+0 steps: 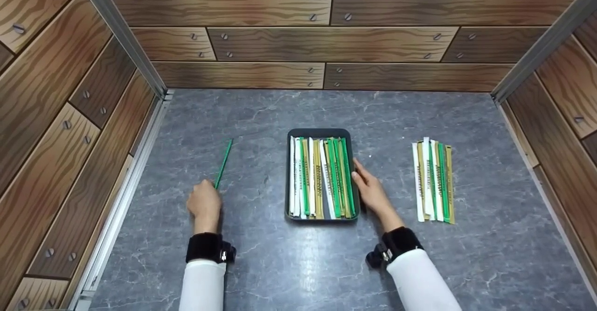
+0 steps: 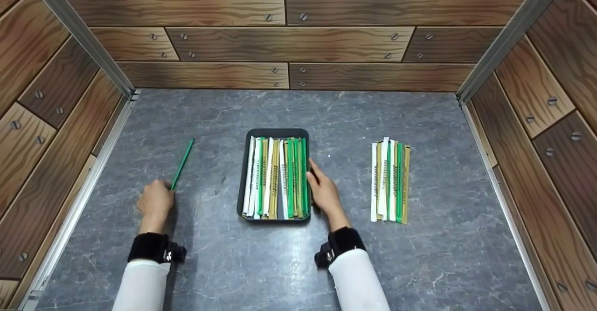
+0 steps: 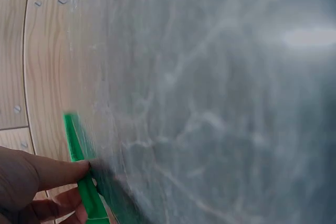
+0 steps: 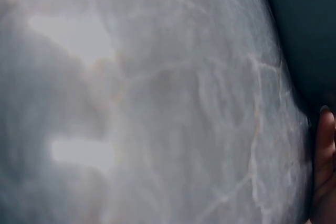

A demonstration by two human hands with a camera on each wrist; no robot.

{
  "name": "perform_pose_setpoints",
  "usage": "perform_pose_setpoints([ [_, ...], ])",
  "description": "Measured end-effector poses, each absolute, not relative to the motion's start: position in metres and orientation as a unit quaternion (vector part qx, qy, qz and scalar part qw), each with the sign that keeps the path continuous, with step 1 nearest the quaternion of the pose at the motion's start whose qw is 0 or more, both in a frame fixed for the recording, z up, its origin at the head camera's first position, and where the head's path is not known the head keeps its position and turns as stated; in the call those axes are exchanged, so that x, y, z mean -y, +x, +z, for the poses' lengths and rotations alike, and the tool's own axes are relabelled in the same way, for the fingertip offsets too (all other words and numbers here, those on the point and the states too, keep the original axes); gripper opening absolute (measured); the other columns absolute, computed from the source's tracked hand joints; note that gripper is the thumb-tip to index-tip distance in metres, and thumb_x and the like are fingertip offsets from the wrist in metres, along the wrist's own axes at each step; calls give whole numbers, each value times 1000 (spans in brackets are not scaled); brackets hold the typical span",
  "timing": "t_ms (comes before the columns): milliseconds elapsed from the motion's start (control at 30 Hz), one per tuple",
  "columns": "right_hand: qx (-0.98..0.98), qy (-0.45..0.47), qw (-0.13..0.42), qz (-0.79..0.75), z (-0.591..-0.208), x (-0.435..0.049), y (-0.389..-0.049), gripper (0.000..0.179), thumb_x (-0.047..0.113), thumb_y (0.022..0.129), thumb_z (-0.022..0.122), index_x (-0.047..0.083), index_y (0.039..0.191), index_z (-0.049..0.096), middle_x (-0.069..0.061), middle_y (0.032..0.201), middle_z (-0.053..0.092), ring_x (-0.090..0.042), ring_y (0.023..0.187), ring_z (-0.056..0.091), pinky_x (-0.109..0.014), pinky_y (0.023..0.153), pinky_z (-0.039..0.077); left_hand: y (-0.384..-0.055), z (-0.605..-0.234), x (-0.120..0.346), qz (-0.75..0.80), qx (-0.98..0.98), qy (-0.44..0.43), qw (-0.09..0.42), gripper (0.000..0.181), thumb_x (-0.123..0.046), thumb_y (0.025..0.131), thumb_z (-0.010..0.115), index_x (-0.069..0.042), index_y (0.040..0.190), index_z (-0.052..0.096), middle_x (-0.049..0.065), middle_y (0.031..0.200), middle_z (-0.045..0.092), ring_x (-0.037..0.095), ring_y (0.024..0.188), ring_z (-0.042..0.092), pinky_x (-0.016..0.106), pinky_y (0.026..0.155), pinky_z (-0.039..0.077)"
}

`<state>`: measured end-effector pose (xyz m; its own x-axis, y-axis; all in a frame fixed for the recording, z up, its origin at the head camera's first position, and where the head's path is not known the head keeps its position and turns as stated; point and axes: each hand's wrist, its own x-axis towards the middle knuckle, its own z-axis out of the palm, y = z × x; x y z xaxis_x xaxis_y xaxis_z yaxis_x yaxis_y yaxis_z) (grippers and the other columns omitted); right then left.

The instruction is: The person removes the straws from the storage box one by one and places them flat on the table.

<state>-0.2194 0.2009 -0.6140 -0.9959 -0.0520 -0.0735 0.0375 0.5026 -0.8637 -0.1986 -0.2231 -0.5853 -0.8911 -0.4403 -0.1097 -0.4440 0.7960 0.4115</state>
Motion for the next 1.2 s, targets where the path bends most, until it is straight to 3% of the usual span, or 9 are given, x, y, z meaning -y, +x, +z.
perform_pose_setpoints([
  [200,-864,-1,47,-502,-614,-201,-220,52,31,105,46,21,154,34,-16,153,35,-38,139,32,-49,114,24,-199,-587,222,218,-946,-238,2,13,-4,94,58,5,93,68,27,90,67,47,85,65,61,71,50],
  [400,-866,-7,41,-498,-615,-202,-220,52,31,105,46,17,154,34,-17,152,36,-38,138,33,-50,113,25,-198,-580,207,208,-953,-220,-19,19,-7,91,62,9,97,70,29,99,62,48,99,56,60,77,50],
  [700,-871,-7,35,-491,-617,-202,-219,51,31,105,46,19,153,36,-17,151,37,-38,138,35,-49,113,26,-191,-573,127,216,-970,-24,-105,22,-9,83,75,7,96,69,24,96,64,39,80,63,48,67,55],
  [967,-869,-10,33,-494,-617,-200,-218,51,30,105,46,18,154,35,-17,151,37,-38,138,35,-49,113,25,-178,-568,48,265,-957,96,-69,36,-10,87,72,4,119,65,22,106,64,33,86,65,39,74,56],
  [1200,-870,-7,35,-492,-614,-200,-218,51,31,105,46,19,153,36,-16,151,37,-39,137,36,-50,113,26,-182,-577,22,217,-968,113,-55,29,-8,85,74,4,110,68,18,95,65,31,77,66,38,67,57],
])
